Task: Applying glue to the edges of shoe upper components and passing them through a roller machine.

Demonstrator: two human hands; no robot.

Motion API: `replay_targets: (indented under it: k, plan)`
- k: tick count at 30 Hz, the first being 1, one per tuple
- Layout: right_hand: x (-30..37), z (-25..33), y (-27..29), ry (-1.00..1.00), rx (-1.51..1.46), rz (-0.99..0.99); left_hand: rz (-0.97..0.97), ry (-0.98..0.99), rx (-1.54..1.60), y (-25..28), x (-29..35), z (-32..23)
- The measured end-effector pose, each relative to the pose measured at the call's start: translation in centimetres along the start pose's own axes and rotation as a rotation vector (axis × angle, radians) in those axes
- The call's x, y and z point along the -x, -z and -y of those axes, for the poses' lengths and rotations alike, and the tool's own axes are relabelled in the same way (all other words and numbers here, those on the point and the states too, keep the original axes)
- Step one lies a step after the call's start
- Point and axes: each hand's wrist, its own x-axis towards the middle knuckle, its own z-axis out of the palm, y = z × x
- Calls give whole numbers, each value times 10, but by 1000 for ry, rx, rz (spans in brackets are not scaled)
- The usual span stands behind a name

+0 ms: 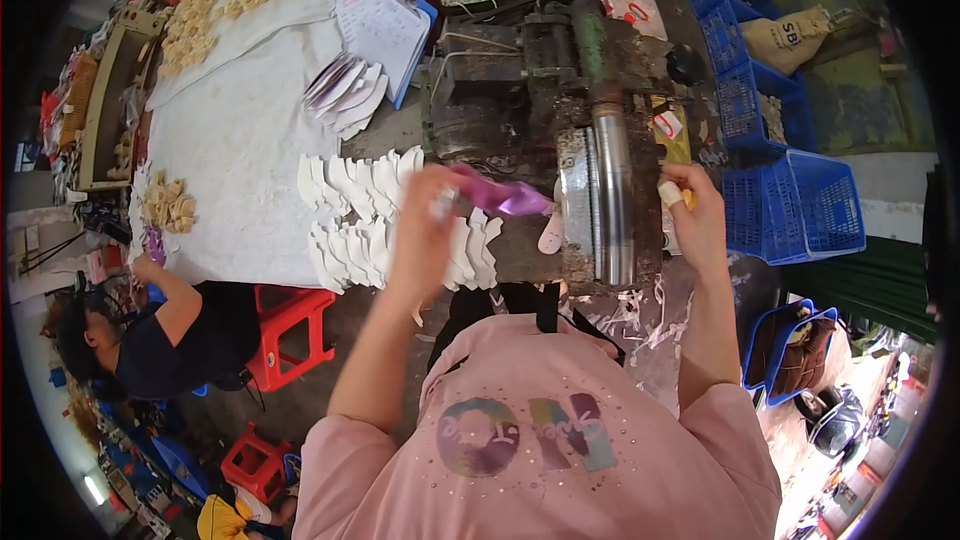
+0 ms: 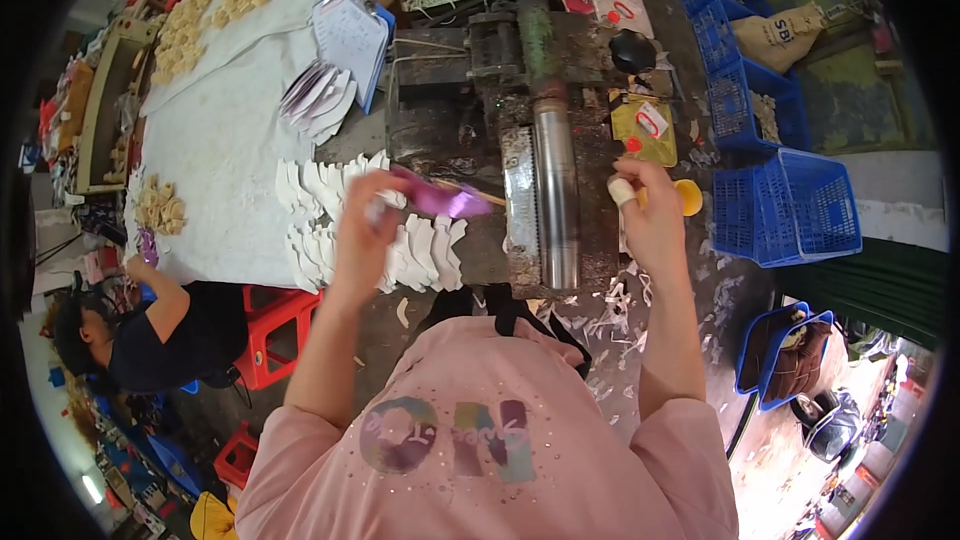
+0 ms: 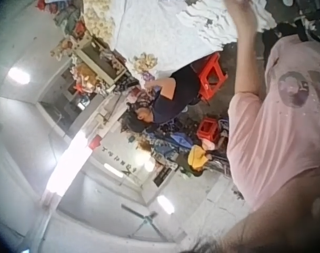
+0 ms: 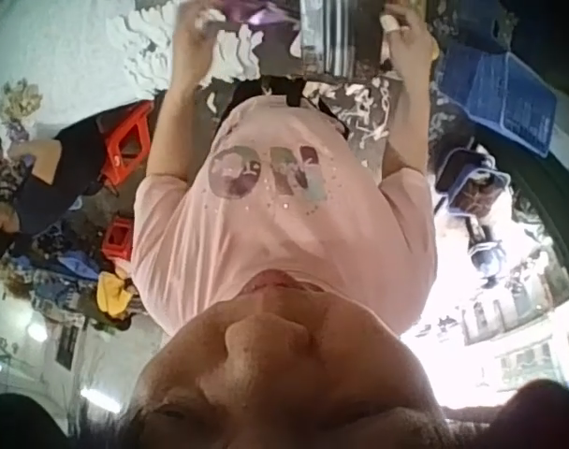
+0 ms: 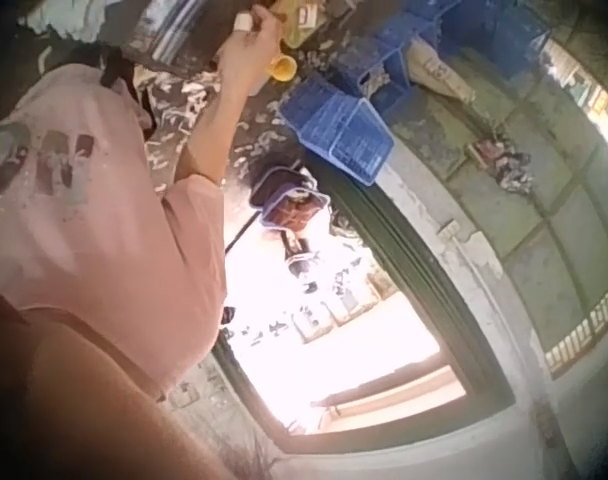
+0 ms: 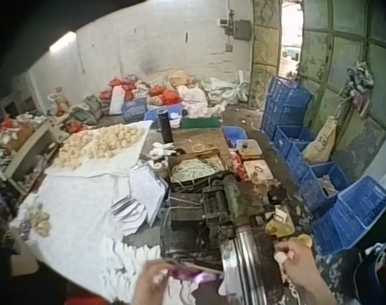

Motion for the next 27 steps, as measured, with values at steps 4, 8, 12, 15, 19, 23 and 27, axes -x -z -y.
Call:
replay_targets:
  k: [4, 8, 12, 15, 19, 23, 27]
  plan:
    - [3, -3, 0, -50, -50, -19, -346, -144, -575, 74, -31, 53]
    - [7, -9, 0, -65, -43, -41, -56, -157, -814, 66, -26, 117]
    - [10, -11, 4, -83, -20, -69, 226, -139, -840, 36, -6, 145]
    - [9, -12, 5, -87, -64, -75, 321, -120, -852, 32, -5, 145]
    - [8, 3, 2, -68, -91, -111, 542, 72, -926, 44, -20, 110]
    - [15, 46, -3, 30, -144, -79, 214, 204, 31, 40, -31, 29]
    - [17, 87, -47, 376, -111, 34, 156, 22, 606, 1, -15, -17]
